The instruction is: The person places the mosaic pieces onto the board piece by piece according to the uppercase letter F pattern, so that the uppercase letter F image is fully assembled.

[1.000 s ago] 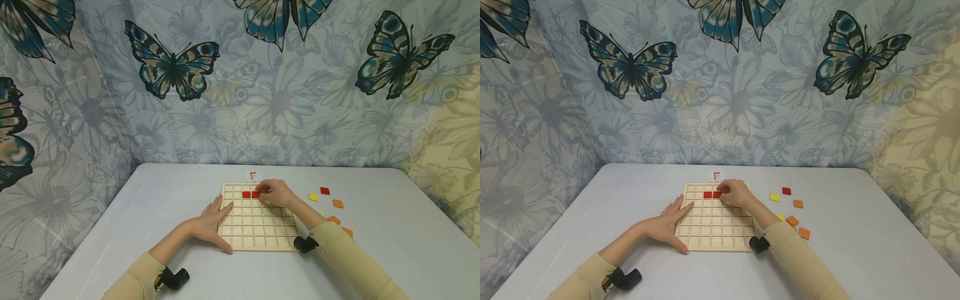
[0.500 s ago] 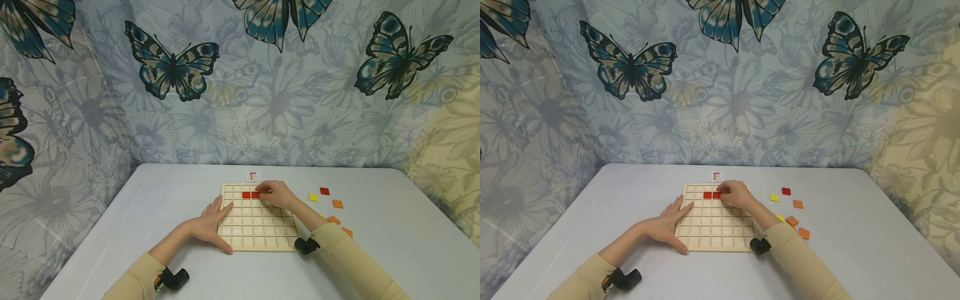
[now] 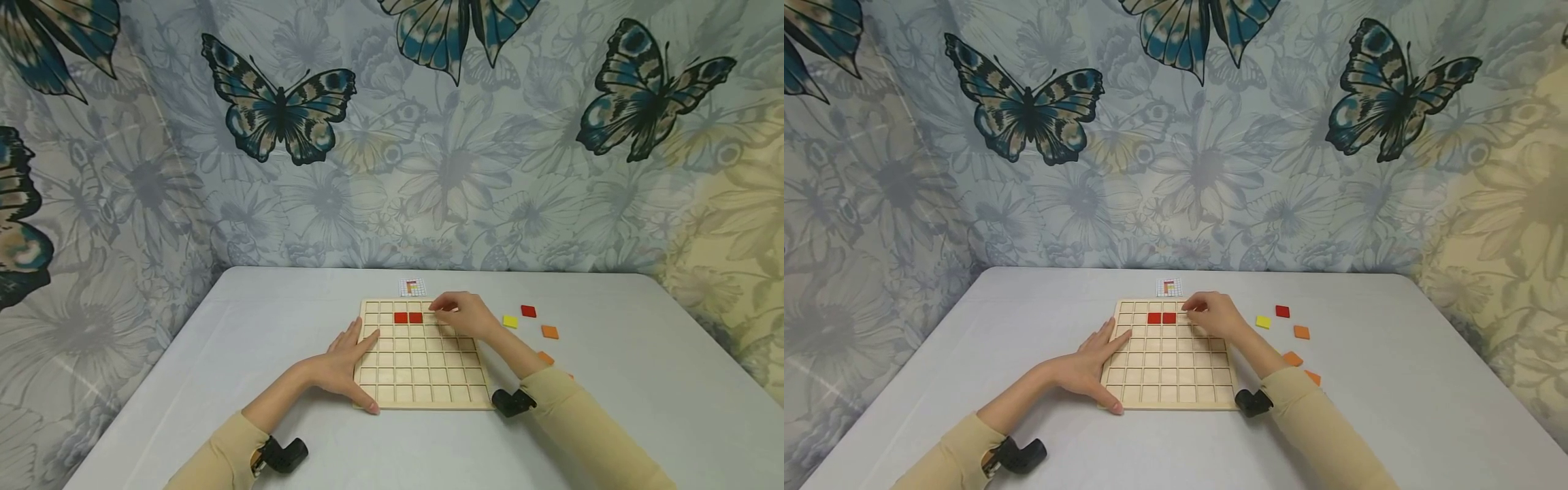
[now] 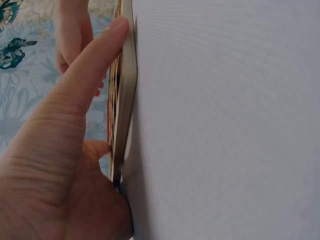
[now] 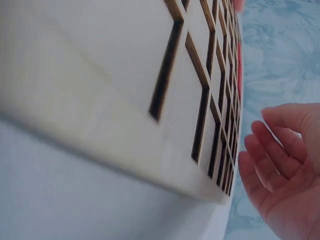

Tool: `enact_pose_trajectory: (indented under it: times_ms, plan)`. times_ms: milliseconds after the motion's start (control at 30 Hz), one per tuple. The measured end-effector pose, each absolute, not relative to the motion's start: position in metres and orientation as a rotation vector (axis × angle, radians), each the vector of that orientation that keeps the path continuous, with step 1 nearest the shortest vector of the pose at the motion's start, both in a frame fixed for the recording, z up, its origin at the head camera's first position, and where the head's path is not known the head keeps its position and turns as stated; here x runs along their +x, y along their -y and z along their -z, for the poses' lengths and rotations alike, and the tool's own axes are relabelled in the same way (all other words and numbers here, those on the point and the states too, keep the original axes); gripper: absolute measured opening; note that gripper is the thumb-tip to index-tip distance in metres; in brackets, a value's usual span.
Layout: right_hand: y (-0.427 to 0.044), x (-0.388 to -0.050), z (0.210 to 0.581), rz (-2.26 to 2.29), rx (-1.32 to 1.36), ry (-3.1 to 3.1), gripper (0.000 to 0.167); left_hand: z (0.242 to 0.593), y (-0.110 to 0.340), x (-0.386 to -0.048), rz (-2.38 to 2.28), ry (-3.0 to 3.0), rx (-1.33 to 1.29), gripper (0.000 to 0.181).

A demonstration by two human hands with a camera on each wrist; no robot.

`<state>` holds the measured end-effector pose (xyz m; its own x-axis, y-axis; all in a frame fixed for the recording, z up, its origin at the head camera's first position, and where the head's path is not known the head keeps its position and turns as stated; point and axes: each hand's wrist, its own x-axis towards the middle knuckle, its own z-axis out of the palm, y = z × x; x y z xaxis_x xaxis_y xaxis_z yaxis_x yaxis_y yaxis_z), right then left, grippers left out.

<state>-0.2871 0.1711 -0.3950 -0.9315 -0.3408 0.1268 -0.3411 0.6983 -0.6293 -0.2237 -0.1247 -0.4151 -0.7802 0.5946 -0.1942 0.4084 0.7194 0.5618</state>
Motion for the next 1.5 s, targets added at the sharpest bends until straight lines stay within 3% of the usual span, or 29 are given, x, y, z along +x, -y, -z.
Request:
enact_pose_trajectory:
  times_ms: [867, 1500]
  plan:
    - [-0.279, -0.282, 0.392, -0.964, 0.144, 2.924, 0.030, 0.414, 0.126, -0.223, -0.727, -2.567, 0.775, 0.131]
    - [-0.299, -0.279, 0.398, -0.927, 0.114, 2.975, 0.037, 0.415, 0.125, -0.223, -0.716, -2.561, 0.785, 0.132]
